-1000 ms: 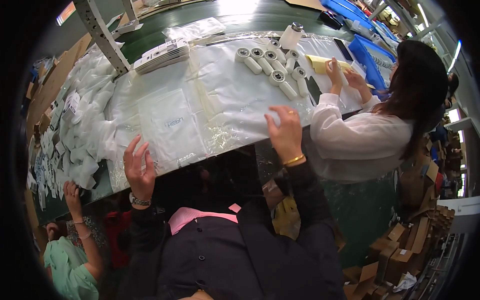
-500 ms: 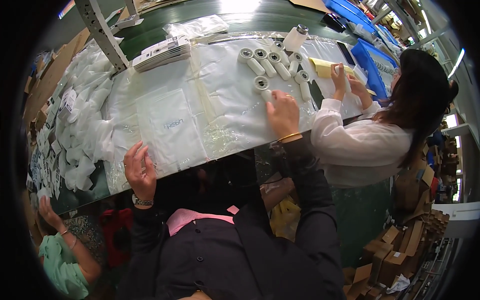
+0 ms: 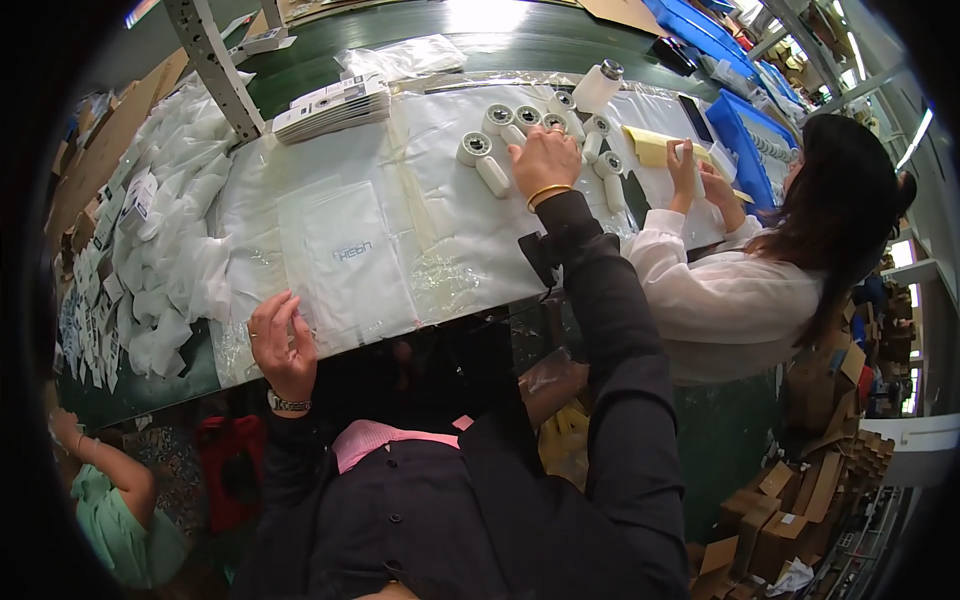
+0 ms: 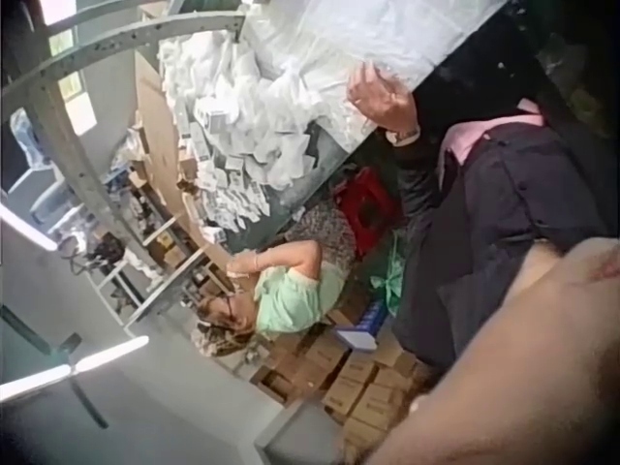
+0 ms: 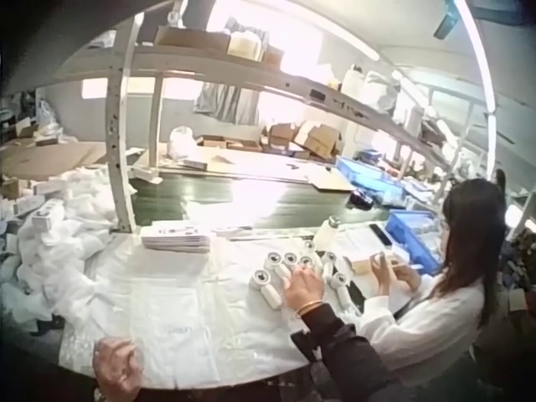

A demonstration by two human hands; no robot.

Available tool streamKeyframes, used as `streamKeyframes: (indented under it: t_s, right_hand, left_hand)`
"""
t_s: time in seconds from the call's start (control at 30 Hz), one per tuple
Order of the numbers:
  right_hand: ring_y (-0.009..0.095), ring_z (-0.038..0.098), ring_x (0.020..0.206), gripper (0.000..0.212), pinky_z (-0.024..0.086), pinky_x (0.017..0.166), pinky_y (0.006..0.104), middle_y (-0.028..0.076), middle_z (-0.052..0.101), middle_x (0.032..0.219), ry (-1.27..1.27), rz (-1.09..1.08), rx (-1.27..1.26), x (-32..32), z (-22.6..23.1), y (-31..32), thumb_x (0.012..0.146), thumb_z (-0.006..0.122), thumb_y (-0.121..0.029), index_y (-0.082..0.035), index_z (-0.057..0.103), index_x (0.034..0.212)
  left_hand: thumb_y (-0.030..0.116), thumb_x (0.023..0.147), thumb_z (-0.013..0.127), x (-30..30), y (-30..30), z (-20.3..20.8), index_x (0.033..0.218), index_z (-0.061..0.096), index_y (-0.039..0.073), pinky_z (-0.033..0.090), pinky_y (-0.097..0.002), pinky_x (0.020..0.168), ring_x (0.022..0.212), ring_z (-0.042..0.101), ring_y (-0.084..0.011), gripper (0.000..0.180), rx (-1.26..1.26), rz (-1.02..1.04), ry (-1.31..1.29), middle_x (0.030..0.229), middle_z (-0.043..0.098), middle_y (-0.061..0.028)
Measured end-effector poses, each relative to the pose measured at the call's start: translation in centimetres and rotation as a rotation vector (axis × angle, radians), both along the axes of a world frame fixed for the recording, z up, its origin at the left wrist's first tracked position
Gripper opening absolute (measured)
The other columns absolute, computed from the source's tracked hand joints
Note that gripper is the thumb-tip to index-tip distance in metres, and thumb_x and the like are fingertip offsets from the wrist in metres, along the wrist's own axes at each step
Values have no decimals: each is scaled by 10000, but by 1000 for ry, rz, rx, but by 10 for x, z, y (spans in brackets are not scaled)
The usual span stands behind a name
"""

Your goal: The person picks up a white plastic component and inserts it into a plastic bag, then places that bagged component into a second plastic bag and folds it closed.

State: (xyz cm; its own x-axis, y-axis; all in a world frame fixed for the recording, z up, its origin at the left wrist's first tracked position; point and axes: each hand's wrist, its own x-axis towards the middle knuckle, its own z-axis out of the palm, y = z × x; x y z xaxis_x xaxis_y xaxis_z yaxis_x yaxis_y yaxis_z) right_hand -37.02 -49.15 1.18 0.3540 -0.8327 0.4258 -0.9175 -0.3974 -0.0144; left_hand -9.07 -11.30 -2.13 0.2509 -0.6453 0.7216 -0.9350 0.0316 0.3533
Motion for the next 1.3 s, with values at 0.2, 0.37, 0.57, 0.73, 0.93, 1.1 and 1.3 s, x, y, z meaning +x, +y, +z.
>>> streamKeyframes:
  t_s: [0.2,0.37,0.57,0.73,0.93,1.1,1.3]
  right_hand:
    - [392,690,1156,442,541,1015,470,219,724,1210,-54,7,121,-5,-8,-4,871,841,-401,-48,770,1126]
    - [386,676,1165,388,531,1018,471,212,711,1223,-77,146,186,-15,3,46,861,845,-322,-48,764,1122]
    - [382,664,1155,329,529,1012,461,180,704,1219,-55,225,140,-36,7,103,877,825,-218,-33,764,1144]
    - [390,676,1129,331,545,986,458,173,714,1202,-193,369,47,-10,25,131,909,811,-219,-38,764,1182]
    - [358,712,1061,394,569,907,446,161,729,1151,-276,372,141,30,6,135,954,806,-279,-68,741,1280]
    - [330,718,1035,442,569,877,433,156,728,1141,-303,483,181,46,11,170,952,822,-311,-108,732,1334]
    - [318,712,1008,485,566,867,422,142,728,1136,-315,602,269,18,11,218,920,857,-283,-130,731,1363]
  left_hand:
    - [-80,873,691,0,-2,1,1144,733,1,522,-446,980,1080,703,-345,285,-22,-4,-16,1173,739,-148]
    - [-68,863,702,1,-1,0,1142,732,1,521,-465,1006,1085,703,-346,288,-18,3,-18,1154,739,-142]
    - [-77,863,695,1,-2,4,1139,727,9,520,-446,967,1067,702,-345,291,-31,-3,-35,1162,744,-143]
    - [-65,860,702,-2,0,4,1136,725,19,522,-442,965,1068,704,-341,289,-20,2,-31,1159,745,-137]
    - [-51,860,713,-1,-4,2,1126,722,28,528,-434,965,1063,711,-329,277,-45,-28,-32,1149,750,-121]
    - [-50,853,721,0,-2,-1,1124,723,30,532,-430,964,1062,714,-322,283,-33,-10,-36,1146,752,-111]
    - [-11,864,759,2,0,2,1118,730,45,524,-433,987,1073,713,-317,262,-20,-32,-21,1143,753,-98]
